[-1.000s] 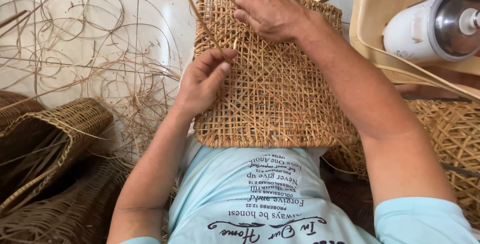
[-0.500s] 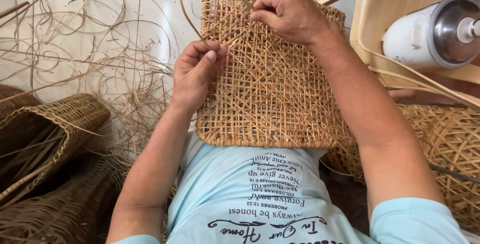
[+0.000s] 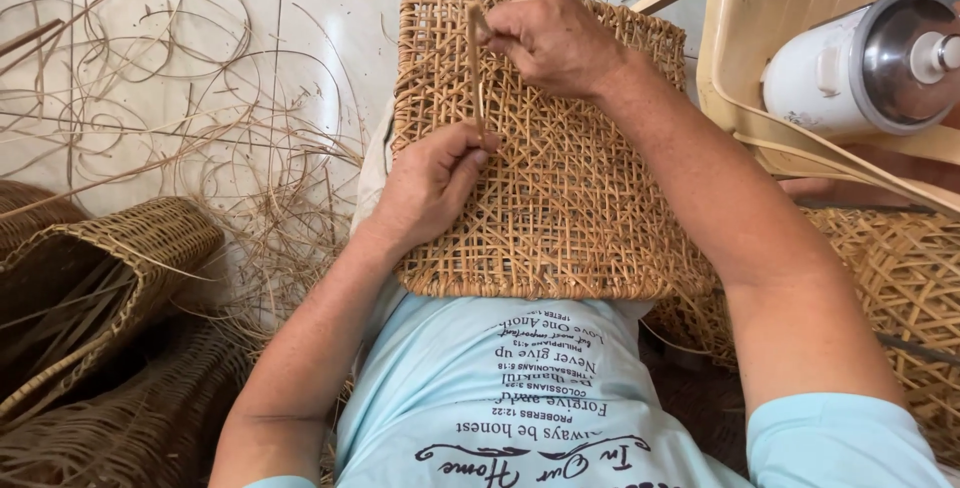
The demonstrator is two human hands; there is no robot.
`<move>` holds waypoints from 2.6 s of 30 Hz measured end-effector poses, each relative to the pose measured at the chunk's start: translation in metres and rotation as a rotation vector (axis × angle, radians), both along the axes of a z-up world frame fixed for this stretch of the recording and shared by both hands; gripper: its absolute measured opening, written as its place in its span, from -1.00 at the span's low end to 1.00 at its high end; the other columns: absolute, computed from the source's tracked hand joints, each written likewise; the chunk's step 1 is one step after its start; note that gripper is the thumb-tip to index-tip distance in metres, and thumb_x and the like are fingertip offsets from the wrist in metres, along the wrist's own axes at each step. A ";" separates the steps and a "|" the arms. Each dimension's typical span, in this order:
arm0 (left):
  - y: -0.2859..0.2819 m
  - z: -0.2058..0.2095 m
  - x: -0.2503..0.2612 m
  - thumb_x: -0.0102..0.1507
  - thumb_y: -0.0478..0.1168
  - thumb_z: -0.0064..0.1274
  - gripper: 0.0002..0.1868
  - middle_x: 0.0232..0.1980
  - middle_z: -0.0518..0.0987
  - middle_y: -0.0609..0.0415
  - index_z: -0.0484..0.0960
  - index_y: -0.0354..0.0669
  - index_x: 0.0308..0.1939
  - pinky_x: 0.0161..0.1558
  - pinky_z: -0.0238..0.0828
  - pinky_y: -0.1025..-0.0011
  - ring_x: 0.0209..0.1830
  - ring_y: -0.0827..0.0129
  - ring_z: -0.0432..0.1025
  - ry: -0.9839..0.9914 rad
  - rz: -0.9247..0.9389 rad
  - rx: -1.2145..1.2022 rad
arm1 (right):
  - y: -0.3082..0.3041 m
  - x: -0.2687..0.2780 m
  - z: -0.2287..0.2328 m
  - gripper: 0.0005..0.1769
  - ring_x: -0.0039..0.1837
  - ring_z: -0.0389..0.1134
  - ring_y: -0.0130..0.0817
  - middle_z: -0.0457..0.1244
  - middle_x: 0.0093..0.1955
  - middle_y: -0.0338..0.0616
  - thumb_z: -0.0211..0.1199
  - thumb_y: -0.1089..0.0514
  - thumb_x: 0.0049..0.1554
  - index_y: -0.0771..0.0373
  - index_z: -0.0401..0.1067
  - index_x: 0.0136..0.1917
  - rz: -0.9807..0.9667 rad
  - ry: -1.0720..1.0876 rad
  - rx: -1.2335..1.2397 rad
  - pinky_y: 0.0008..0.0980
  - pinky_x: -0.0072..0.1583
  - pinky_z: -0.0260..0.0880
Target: Weaving thin rattan strips into a rectangular mat structure by hand.
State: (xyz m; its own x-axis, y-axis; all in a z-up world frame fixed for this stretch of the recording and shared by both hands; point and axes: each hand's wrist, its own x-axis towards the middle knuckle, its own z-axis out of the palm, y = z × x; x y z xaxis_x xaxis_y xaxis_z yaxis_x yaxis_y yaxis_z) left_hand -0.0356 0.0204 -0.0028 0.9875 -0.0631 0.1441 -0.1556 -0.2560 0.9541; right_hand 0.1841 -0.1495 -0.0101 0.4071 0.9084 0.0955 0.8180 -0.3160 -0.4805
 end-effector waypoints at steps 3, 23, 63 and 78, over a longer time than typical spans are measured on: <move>-0.003 -0.006 0.002 0.38 -0.38 -0.03 -0.86 -0.30 0.56 0.09 0.59 -0.21 -0.01 -0.58 0.28 0.54 -0.56 0.50 0.33 -0.069 -0.016 0.070 | 0.006 -0.005 0.012 -0.78 -0.44 0.07 -0.50 0.31 -0.27 -0.20 0.20 0.43 0.30 0.21 0.51 -0.13 -0.008 0.119 -0.098 -0.52 -0.43 0.12; -0.038 0.012 0.019 0.28 -0.28 0.04 -0.27 0.45 0.32 -0.43 0.12 -0.55 0.45 0.64 -0.16 -0.11 0.53 -0.14 0.22 -0.244 -0.313 0.350 | 0.022 0.002 0.010 -0.82 -0.21 0.33 -0.39 0.40 -0.04 -0.17 0.13 0.41 0.31 0.18 0.45 0.03 0.013 0.318 -0.171 -0.35 -0.16 0.42; -0.033 0.009 0.017 0.38 -0.27 -0.04 -0.24 0.65 0.02 -0.40 -0.05 -0.42 0.56 0.66 -0.10 -0.09 0.70 -0.19 -0.17 -0.092 -0.280 0.154 | 0.077 -0.018 0.052 -0.71 -0.22 0.36 -0.42 0.34 -0.18 -0.12 0.05 0.21 0.39 0.13 0.47 -0.16 -0.166 0.483 -0.550 -0.41 -0.21 0.47; -0.032 0.008 0.017 0.34 -0.29 0.00 -0.30 0.57 0.21 -0.34 0.09 -0.43 0.50 0.59 0.06 -0.07 0.64 -0.19 0.02 -0.148 -0.290 0.201 | 0.066 -0.001 0.022 -0.72 -0.33 0.31 -0.48 0.36 -0.22 -0.18 0.28 0.49 0.12 0.12 0.58 -0.10 -0.039 0.325 -0.461 -0.50 -0.33 0.32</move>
State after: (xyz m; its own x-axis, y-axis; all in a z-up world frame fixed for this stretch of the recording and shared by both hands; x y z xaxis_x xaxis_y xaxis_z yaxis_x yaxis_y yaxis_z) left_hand -0.0188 -0.0114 0.0048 0.8940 -0.3781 0.2403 -0.3814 -0.3610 0.8510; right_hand 0.1831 -0.0834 0.0122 0.3832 0.8102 -0.4436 0.6350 -0.5798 -0.5105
